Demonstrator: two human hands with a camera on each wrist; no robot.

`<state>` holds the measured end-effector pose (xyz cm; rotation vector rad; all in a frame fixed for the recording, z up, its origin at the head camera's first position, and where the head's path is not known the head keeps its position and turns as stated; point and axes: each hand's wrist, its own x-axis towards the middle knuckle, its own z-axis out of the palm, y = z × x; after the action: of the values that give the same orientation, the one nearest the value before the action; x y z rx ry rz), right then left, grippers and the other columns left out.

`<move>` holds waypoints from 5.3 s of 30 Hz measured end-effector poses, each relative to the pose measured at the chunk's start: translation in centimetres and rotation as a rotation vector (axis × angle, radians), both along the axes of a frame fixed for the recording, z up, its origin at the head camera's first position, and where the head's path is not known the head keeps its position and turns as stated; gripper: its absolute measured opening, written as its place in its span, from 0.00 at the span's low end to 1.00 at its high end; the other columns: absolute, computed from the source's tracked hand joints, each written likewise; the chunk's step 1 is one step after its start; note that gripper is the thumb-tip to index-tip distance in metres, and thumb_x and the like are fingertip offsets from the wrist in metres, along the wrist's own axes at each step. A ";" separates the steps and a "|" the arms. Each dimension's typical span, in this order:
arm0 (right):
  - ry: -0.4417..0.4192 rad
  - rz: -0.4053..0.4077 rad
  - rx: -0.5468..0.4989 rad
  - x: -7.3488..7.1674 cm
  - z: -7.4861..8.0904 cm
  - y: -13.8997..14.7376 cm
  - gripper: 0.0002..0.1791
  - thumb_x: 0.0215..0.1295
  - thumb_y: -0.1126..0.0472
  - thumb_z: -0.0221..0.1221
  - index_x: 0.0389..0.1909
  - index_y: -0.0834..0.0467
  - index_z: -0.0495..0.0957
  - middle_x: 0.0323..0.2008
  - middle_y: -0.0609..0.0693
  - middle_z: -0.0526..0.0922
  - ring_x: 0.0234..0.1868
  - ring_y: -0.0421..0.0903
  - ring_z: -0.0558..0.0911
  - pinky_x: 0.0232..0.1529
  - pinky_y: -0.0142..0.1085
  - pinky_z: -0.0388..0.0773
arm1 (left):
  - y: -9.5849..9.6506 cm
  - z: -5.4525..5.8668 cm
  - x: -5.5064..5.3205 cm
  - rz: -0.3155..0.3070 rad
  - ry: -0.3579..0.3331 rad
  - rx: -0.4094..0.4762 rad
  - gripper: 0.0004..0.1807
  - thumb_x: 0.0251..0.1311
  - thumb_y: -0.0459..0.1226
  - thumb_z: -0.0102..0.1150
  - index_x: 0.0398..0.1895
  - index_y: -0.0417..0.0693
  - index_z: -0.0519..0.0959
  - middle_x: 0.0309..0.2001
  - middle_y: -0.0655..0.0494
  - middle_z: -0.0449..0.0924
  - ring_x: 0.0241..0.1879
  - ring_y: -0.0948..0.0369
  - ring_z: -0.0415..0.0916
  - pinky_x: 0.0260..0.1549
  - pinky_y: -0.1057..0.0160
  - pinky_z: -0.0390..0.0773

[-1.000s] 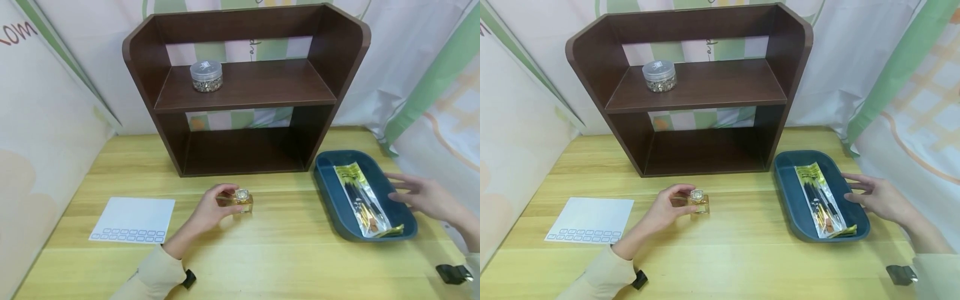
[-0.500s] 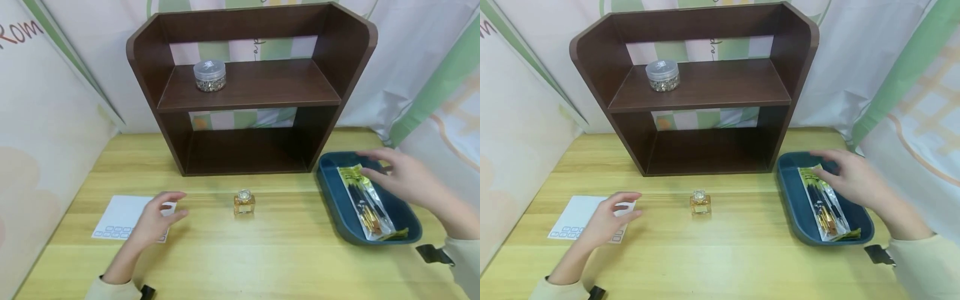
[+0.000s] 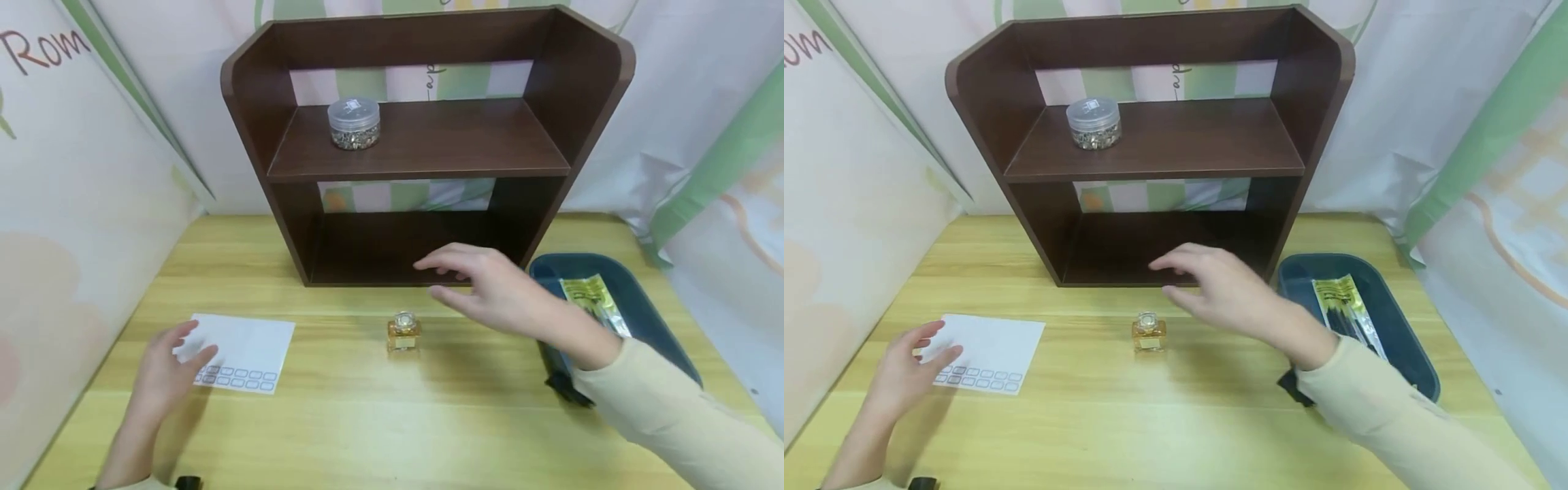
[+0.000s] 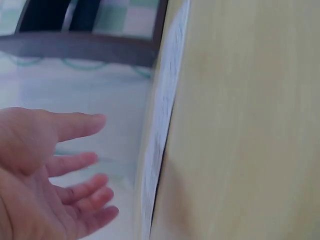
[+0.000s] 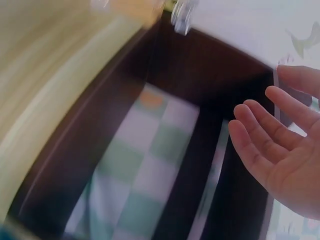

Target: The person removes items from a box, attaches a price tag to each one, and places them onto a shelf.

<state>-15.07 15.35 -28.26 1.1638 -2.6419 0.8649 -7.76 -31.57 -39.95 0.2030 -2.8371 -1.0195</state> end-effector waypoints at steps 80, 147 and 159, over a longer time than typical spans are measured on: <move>-0.603 0.097 -0.294 0.2 -9.2 -25.9 0.12 0.66 0.65 0.65 0.49 0.59 0.84 0.44 0.50 0.86 0.37 0.39 0.81 0.38 0.26 0.77 | -1.0 1.0 2.1 -0.032 0.080 0.000 0.20 0.65 0.34 0.66 0.59 0.37 0.78 0.49 0.37 0.82 0.50 0.43 0.77 0.49 0.38 0.72; -0.298 0.181 -0.270 -0.1 -7.6 -26.3 0.08 0.68 0.64 0.64 0.46 0.55 0.84 0.44 0.45 0.86 0.38 0.31 0.79 0.41 0.19 0.74 | 3.4 2.3 2.6 0.004 0.453 0.202 0.21 0.48 0.24 0.75 0.49 0.41 0.86 0.36 0.45 0.87 0.43 0.77 0.78 0.50 0.77 0.70; -0.285 0.164 -0.247 0.0 -7.5 -26.1 0.08 0.68 0.63 0.65 0.46 0.54 0.85 0.45 0.44 0.85 0.39 0.32 0.78 0.42 0.19 0.73 | 3.5 2.2 2.6 0.001 0.472 0.214 0.21 0.47 0.23 0.75 0.48 0.40 0.86 0.36 0.45 0.87 0.42 0.76 0.79 0.53 0.78 0.71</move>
<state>-15.04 -10.74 -35.76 1.2873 -2.5713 1.4401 -5.20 -28.04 -37.75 -0.0186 -2.3076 -1.1872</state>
